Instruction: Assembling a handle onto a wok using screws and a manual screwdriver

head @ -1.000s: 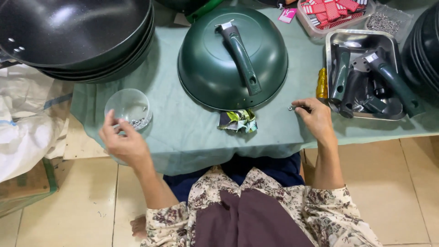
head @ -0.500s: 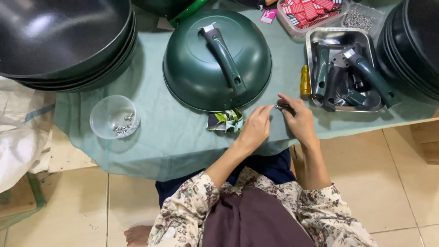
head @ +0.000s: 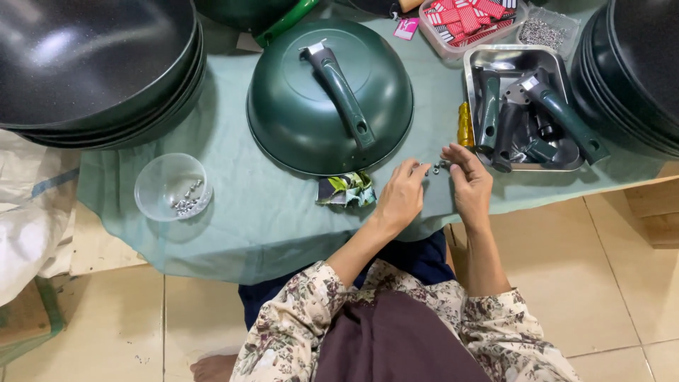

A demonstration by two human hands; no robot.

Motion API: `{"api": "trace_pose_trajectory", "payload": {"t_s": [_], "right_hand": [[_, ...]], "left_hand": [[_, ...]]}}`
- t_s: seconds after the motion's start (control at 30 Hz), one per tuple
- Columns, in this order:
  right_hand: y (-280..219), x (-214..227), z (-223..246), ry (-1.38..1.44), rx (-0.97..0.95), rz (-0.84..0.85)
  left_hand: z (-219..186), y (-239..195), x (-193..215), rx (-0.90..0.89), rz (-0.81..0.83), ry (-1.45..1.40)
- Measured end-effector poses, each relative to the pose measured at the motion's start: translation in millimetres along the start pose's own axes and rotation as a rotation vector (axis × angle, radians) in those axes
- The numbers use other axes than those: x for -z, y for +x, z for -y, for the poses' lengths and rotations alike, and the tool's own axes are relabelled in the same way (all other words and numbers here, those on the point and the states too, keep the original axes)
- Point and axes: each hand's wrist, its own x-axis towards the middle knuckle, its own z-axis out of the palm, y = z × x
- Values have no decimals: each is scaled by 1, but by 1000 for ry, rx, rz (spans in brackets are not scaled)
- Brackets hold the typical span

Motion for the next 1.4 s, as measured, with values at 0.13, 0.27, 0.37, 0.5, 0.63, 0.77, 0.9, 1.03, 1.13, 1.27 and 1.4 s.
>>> {"api": "trace_pose_trajectory", "payload": {"t_s": [0.13,0.27,0.37,0.5,0.63,0.77,0.9,1.03,1.13,1.27,1.4], "right_hand": [[0,-19,10,-124,64,-118],[12,-53,39,-87,122,-116],[27,-84,72,-80,191,-69],[47,-126,83,-167,293,24],[57,-154,94,-367,315,90],[69,-168,67,-595,342,148],[69,-167,48,-487,482,85],[54,-150,45,-352,395,85],[38,-133,50,131,150,84],[16,-110,67,741,-264,52],[-6,-89,79,923,-395,82]], "left_hand": [[-1,-10,35,49,-120,-211],[11,-22,90,217,-351,-348],[23,-36,123,449,-398,-456],[65,-63,141,733,-326,-562],[88,-78,129,917,-418,-977],[85,-76,134,945,-423,-1203],[85,-72,133,963,-414,-1268],[105,-74,107,944,-518,-1287],[100,-63,105,921,-603,-1331],[94,-44,111,828,-720,-1354],[79,-21,114,729,-754,-1337]]}}
